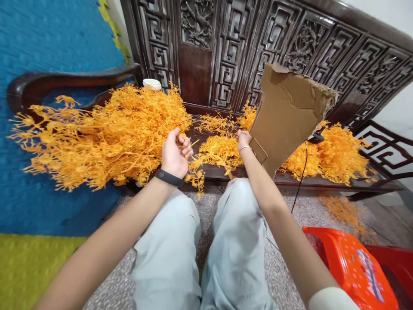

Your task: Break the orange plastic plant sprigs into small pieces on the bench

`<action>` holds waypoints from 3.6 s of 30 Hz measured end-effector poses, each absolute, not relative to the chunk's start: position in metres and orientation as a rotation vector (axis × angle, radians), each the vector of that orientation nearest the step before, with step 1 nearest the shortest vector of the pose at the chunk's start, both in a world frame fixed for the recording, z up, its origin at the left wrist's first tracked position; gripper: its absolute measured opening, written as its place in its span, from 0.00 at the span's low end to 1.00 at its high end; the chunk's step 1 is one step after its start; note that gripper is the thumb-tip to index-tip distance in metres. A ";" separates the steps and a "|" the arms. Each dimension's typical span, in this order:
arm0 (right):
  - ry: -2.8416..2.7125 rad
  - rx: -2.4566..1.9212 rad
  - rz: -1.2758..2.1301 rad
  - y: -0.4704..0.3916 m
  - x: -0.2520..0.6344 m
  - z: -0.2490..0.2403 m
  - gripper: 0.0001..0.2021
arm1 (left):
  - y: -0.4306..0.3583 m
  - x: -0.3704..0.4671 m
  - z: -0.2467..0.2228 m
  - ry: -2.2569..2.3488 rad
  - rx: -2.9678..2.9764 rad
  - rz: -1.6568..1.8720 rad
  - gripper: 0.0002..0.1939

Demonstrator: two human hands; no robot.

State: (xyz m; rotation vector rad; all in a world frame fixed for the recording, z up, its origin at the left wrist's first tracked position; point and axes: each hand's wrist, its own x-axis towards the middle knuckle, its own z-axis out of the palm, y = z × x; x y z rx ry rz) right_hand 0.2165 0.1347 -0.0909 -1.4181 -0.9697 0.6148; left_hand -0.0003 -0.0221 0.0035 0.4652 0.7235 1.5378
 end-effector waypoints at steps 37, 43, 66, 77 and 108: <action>-2.070 -0.867 1.522 0.036 0.161 -0.027 0.12 | -0.015 -0.022 -0.004 0.633 0.598 1.626 0.20; -2.009 -0.703 1.631 0.028 0.133 -0.030 0.17 | -0.016 -0.024 -0.002 0.525 0.554 1.532 0.16; -1.369 -0.697 1.607 0.032 0.137 -0.021 0.08 | -0.018 -0.037 -0.002 0.664 0.506 1.487 0.16; -1.065 -1.072 1.432 0.061 0.146 -0.039 0.05 | -0.018 -0.029 -0.003 0.644 0.614 1.374 0.18; -0.638 -1.192 1.131 0.096 0.109 -0.029 0.03 | -0.020 0.017 0.002 0.674 0.459 1.680 0.19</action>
